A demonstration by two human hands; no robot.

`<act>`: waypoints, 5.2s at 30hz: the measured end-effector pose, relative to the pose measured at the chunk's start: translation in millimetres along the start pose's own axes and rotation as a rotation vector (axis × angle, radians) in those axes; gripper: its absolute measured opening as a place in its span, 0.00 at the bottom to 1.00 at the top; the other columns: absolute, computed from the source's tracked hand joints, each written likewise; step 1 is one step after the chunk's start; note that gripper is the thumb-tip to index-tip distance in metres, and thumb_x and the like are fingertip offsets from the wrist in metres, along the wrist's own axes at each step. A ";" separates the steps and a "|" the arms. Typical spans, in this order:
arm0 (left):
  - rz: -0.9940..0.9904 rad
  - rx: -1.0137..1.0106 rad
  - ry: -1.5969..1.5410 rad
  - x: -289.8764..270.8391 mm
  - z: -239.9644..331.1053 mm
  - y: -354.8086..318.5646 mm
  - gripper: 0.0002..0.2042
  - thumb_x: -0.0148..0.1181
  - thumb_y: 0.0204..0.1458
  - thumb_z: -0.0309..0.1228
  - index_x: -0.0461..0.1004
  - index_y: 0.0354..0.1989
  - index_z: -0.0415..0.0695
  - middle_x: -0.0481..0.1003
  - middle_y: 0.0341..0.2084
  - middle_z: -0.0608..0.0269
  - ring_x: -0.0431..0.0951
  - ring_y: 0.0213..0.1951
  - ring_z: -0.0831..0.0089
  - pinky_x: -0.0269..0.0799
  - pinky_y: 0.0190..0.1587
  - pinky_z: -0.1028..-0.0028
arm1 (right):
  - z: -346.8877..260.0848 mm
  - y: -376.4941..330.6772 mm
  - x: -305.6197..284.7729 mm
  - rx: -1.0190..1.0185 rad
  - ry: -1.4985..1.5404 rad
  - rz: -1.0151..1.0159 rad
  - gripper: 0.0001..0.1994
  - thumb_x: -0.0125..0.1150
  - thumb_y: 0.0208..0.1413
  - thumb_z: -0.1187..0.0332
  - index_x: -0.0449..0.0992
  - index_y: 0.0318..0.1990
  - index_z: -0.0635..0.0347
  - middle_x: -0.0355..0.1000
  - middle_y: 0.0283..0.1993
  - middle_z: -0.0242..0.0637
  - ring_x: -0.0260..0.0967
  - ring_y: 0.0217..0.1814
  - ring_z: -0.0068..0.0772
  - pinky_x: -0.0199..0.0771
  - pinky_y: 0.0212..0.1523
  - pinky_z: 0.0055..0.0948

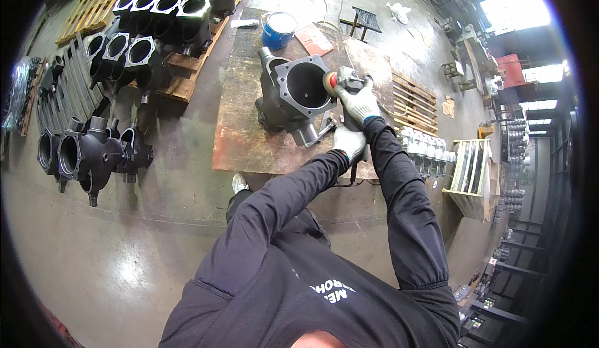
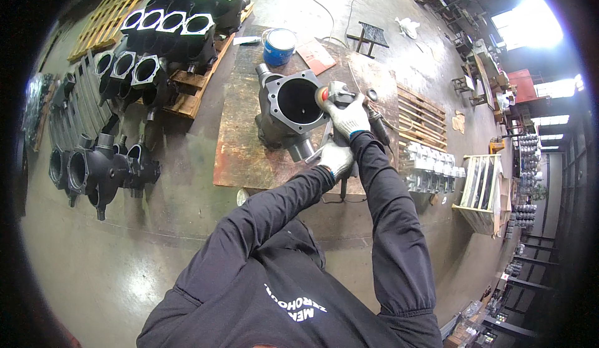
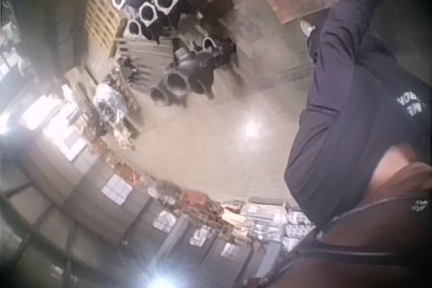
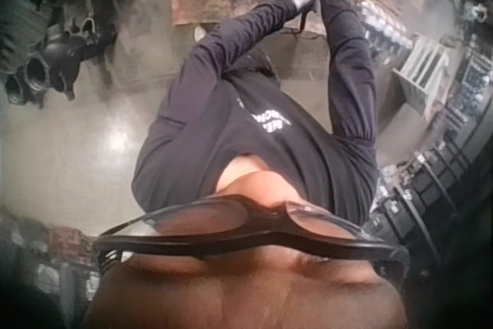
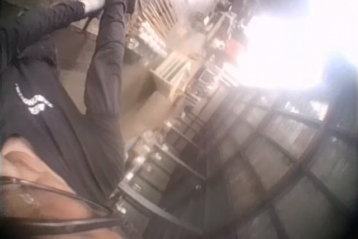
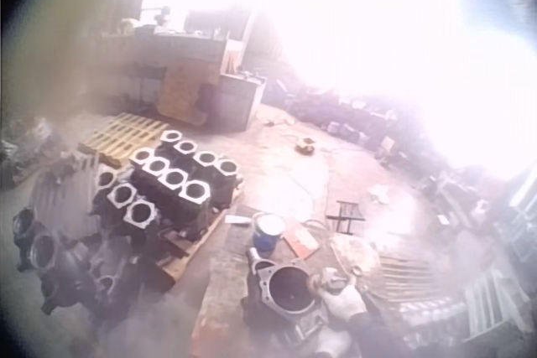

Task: The person uses an angle grinder to smooth the edges and surfaces of a black metal component on a workbench. They rotate the part to access different areas, then place it down and pick up another similar component to continue grinding.

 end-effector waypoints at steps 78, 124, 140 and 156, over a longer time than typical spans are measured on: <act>0.300 0.032 0.109 -6.2 -59.8 -96.3 0.30 0.68 0.53 0.29 0.63 0.62 0.31 0.77 0.55 0.49 0.79 0.55 0.62 0.74 0.57 0.67 | 17.0 -102.9 14.4 -0.095 0.107 -0.134 0.49 0.74 0.50 0.44 0.54 0.67 0.71 0.73 0.59 0.61 0.73 0.63 0.55 0.70 0.64 0.39; 0.397 0.150 0.013 -21.9 -80.1 -70.4 0.23 0.50 0.50 0.12 0.70 0.57 0.34 0.78 0.53 0.52 0.77 0.55 0.62 0.69 0.60 0.70 | 37.1 -81.3 -4.3 -0.073 0.255 -0.205 0.55 0.68 0.48 0.37 0.49 0.72 0.68 0.76 0.55 0.63 0.76 0.59 0.59 0.75 0.59 0.44; 0.267 -0.018 -0.548 -66.2 -123.3 -19.5 0.22 0.43 0.59 0.34 0.69 0.59 0.39 0.75 0.54 0.46 0.74 0.55 0.53 0.66 0.62 0.60 | -11.0 -66.3 10.0 -0.085 0.066 -0.237 0.56 0.68 0.49 0.36 0.48 0.72 0.71 0.75 0.56 0.65 0.75 0.59 0.60 0.75 0.59 0.44; 0.100 0.070 -0.796 -77.9 -63.9 -7.1 0.20 0.42 0.67 0.40 0.72 0.58 0.43 0.77 0.53 0.59 0.75 0.55 0.61 0.67 0.62 0.65 | -50.4 -28.9 33.7 -0.146 0.024 -0.270 0.49 0.68 0.50 0.38 0.55 0.70 0.63 0.74 0.58 0.62 0.75 0.59 0.59 0.74 0.60 0.43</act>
Point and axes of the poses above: each hand's wrist, its own y-axis towards the middle knuckle, its own x-axis out of the palm, z = x × y, the point moved 3 cm from there along y, towards the middle knuckle
